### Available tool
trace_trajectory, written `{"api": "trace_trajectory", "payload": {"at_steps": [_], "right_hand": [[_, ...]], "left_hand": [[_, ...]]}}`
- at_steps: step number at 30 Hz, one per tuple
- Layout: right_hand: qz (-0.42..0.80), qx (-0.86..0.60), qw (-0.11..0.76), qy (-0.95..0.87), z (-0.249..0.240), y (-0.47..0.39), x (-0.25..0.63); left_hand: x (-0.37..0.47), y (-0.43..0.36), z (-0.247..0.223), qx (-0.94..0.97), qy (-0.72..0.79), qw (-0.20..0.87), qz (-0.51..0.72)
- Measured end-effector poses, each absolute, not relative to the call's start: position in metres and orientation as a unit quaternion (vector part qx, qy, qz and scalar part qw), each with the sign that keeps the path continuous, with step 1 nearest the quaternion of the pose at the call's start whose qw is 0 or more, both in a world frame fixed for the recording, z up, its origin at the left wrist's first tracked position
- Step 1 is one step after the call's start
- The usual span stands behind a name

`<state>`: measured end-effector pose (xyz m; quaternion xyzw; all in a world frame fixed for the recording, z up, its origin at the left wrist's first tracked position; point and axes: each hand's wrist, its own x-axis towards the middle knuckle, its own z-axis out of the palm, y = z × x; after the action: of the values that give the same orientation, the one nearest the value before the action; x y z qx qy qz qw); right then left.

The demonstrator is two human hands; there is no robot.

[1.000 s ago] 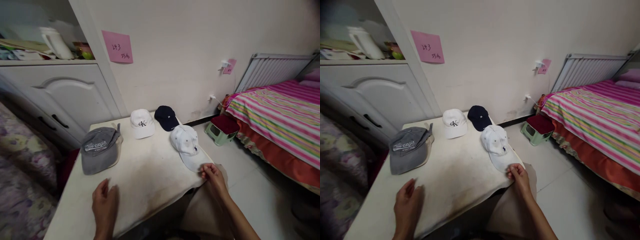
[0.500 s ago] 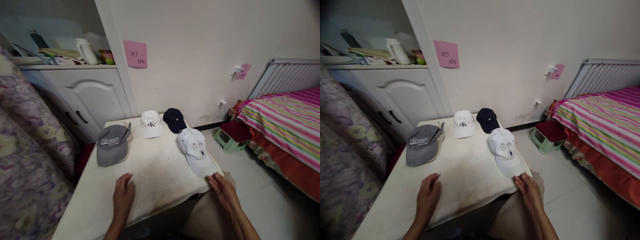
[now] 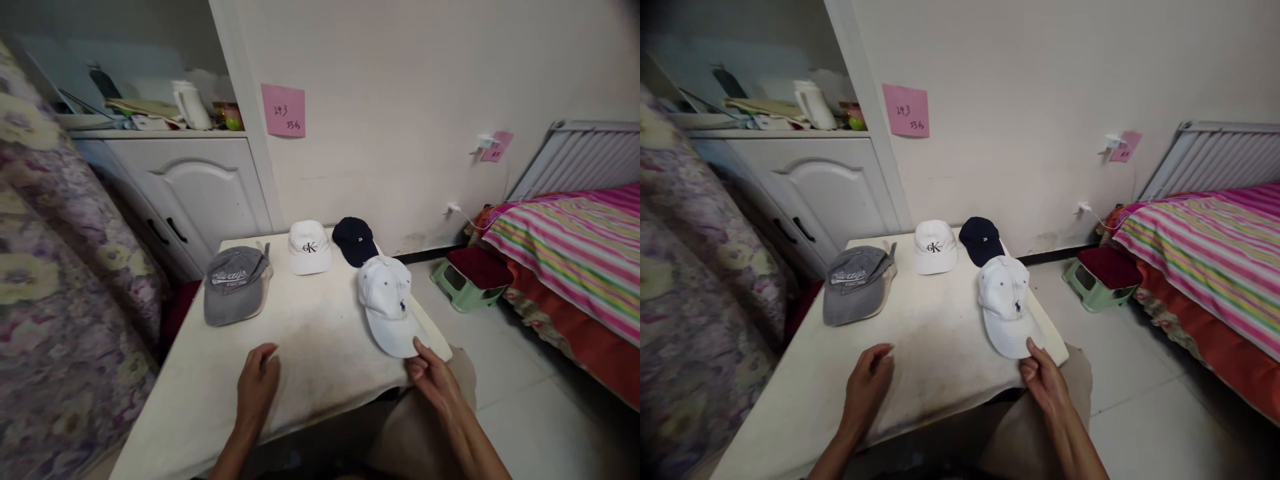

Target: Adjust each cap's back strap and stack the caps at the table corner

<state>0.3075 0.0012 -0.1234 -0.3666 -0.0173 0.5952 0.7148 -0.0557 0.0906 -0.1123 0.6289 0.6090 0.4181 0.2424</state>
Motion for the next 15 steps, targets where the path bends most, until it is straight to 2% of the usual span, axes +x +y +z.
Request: {"api": "trace_trajectory", "payload": {"at_steps": [3,7,10,15], "right_hand": [[0.62,-0.355,0.699,-0.026,-0.123,-0.007,0.278],[0.653,-0.349,0.67,-0.053,-0.125,-0.024,0.239],[0.686,-0.359,0.63,-0.057,-0.127,-0.036,0.217],[0.723,-0.364,0.572,-0.135,-0.144,-0.053,0.196]], "left_hand": [[-0.032,0.08,-0.106,0.552,0.572,0.417,0.441],[0.01,0.067,-0.097,0.344,0.425,0.706,0.449],[0.023,0.066,-0.083,0.267,0.355,0.794,0.416],[0.002,0.079,-0.053,0.135,0.342,0.784,0.5]]}}
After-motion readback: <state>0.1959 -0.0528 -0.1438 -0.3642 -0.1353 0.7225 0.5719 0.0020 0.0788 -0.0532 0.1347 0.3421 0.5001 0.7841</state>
